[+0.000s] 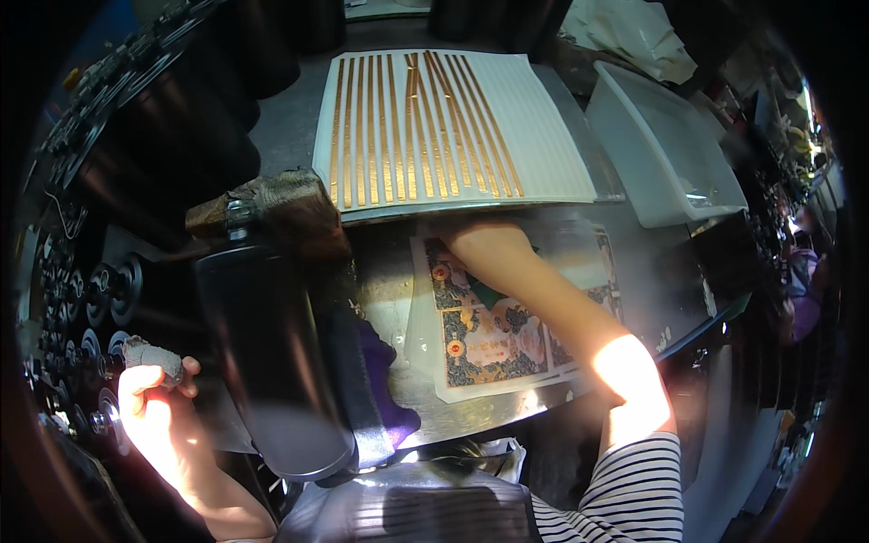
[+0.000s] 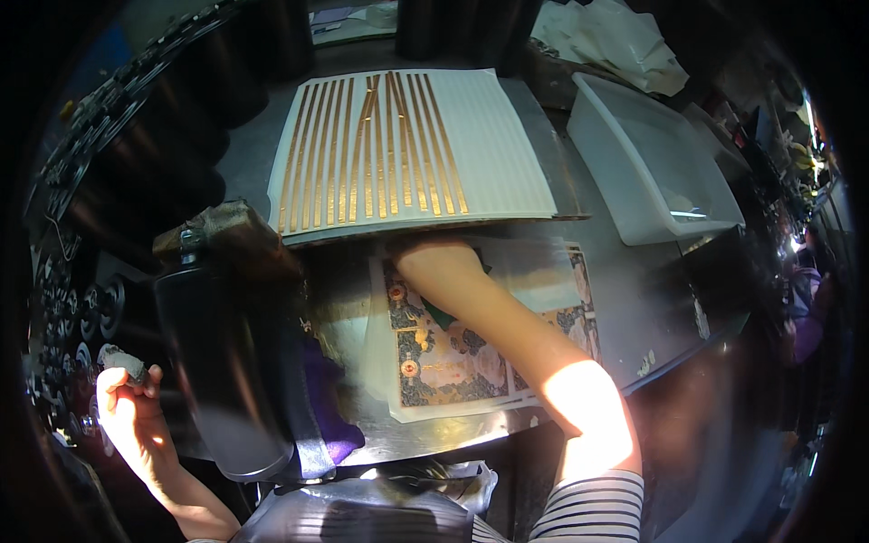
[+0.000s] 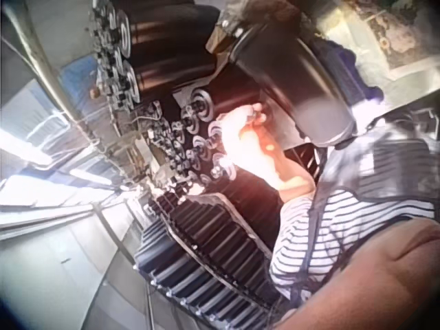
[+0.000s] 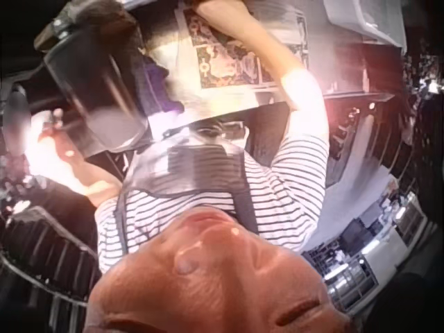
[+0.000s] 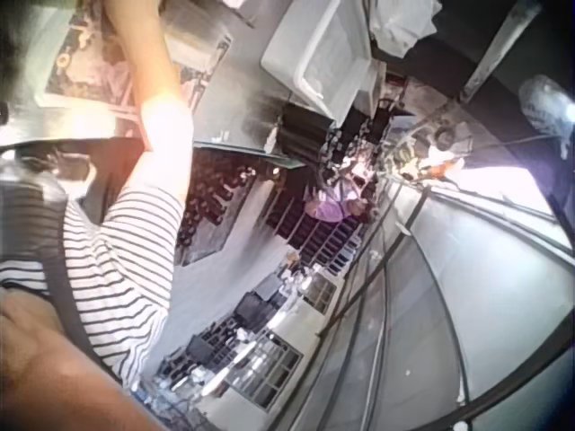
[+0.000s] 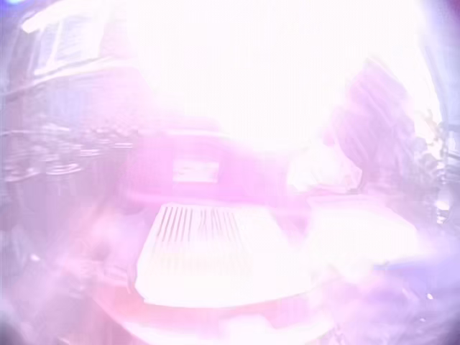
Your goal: The person applies decorative paper labels and gold foil strips to black cylindrical containers. They smooth the labels with a green plastic card, wrap the foil strips around the top and bottom rims, and trim excess material. The process is repeated for multiple cylinders in a workshop setting.
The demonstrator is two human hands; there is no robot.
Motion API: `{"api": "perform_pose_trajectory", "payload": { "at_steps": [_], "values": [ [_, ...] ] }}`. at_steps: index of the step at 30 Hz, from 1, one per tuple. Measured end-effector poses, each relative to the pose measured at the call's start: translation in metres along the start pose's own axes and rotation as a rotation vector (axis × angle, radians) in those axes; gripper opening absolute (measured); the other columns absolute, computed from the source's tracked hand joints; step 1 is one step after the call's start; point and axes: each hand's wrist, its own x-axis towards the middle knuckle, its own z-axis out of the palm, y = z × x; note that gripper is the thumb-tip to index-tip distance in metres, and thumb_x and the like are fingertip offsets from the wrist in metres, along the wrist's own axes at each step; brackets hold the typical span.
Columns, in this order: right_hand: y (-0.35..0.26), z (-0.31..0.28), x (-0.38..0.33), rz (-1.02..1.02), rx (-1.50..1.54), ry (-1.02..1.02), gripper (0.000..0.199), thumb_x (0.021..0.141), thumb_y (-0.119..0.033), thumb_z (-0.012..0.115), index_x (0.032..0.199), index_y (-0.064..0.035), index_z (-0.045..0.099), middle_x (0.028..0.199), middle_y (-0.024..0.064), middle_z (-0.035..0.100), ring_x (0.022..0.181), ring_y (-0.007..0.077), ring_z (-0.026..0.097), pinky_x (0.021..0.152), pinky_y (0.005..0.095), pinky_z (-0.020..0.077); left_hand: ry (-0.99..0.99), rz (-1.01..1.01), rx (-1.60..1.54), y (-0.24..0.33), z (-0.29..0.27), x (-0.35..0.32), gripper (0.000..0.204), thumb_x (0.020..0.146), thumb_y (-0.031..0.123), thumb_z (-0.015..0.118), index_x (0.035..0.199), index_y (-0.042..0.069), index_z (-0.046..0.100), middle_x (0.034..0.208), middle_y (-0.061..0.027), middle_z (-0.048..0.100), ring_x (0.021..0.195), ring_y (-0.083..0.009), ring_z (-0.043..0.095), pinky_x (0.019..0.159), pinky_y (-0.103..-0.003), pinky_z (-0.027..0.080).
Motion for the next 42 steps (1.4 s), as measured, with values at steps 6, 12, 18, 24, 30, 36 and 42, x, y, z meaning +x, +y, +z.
{"api": "perform_pose_trajectory", "payload": {
  "at_steps": [6, 12, 18, 24, 30, 36, 42],
  "values": [
    [0.007, -0.01, 0.01, 0.077, 0.048, -0.247, 0.04, 0.072, -0.037, 0.069, 0.104, -0.0125, 0.064, 0.103, 0.0154, 0.06, 0.099, 0.0306, 0.057, 0.086, 0.039, 0.0453, 0.04, -0.08, -0.077, -0.02, 0.0, 0.015, 0.02, 0.087, 0.012, 0.055, 0.105, 0.004, 0.056, 0.09, -0.0055, 0.052, 0.075, -0.0147, 0.049, 0.084, -0.031, 0.045],
    [0.007, -0.006, 0.017, 0.069, 0.168, -0.228, 0.037, 0.074, -0.031, 0.069, 0.105, -0.0108, 0.064, 0.108, 0.0162, 0.059, 0.105, 0.031, 0.053, 0.092, 0.0398, 0.0409, 0.031, -0.104, -0.023, -0.021, 0.005, 0.022, 0.016, 0.088, 0.01, 0.051, 0.102, 0.004, 0.056, 0.087, -0.0066, 0.054, 0.075, -0.015, 0.053, 0.077, -0.028, 0.045],
    [0.007, -0.01, 0.019, 0.086, 0.336, -0.303, 0.036, 0.076, -0.01, 0.066, 0.11, -0.0038, 0.057, 0.094, 0.0135, 0.063, 0.088, 0.0241, 0.062, 0.079, 0.0338, 0.047, 0.16, -0.099, 0.038, -0.021, 0.02, 0.02, 0.018, 0.081, -0.005, 0.047, 0.09, 0.002, 0.062, 0.09, -0.0124, 0.064, 0.079, -0.0176, 0.061, 0.077, -0.027, 0.049],
    [0.004, -0.004, 0.023, 0.063, 0.315, -0.221, 0.04, 0.07, -0.008, 0.069, 0.108, -0.0029, 0.058, 0.093, 0.0119, 0.064, 0.087, 0.0229, 0.062, 0.078, 0.0335, 0.0469, -0.268, 0.138, 0.484, 0.018, 0.037, 0.042, 0.047, 0.065, -0.009, 0.062, 0.105, 0.015, 0.067, 0.116, -0.0131, 0.057, 0.119, -0.0312, 0.046, 0.104, -0.046, 0.031],
    [-0.006, -0.007, 0.028, 0.173, 0.162, -0.295, 0.04, 0.072, -0.031, 0.064, 0.106, -0.0087, 0.061, 0.092, 0.0127, 0.062, 0.09, 0.0277, 0.059, 0.079, 0.0369, 0.0448, -0.487, 0.243, 0.995, 0.031, 0.049, 0.03, 0.039, 0.075, 0.029, 0.072, 0.112, 0.036, 0.062, 0.126, -0.0013, 0.053, 0.13, -0.0233, 0.032, 0.109, -0.057, 0.002],
    [-0.027, -0.013, 0.014, 0.239, -0.312, -0.177, 0.034, 0.08, -0.032, 0.053, 0.108, -0.0162, 0.063, 0.107, 0.0142, 0.061, 0.102, 0.0282, 0.058, 0.089, 0.038, 0.0451, -0.949, 0.102, 0.978, 0.031, 0.021, -0.02, 0.04, 0.082, 0.048, 0.057, 0.119, 0.033, 0.056, 0.132, 0.0057, 0.048, 0.128, -0.0149, 0.035, 0.103, -0.066, -0.004],
    [-0.031, -0.02, 0.004, 0.068, -0.441, -0.255, 0.007, 0.068, -0.014, 0.06, 0.066, -0.0106, 0.066, 0.075, 0.0065, 0.066, 0.068, 0.0233, 0.065, 0.056, 0.0323, 0.0513, -0.789, 0.334, 0.94, 0.042, 0.036, -0.026, 0.052, 0.073, 0.058, 0.06, 0.118, 0.03, 0.058, 0.132, 0.0032, 0.048, 0.131, -0.0307, 0.029, 0.099, -0.071, 0.007]
  ]
}}
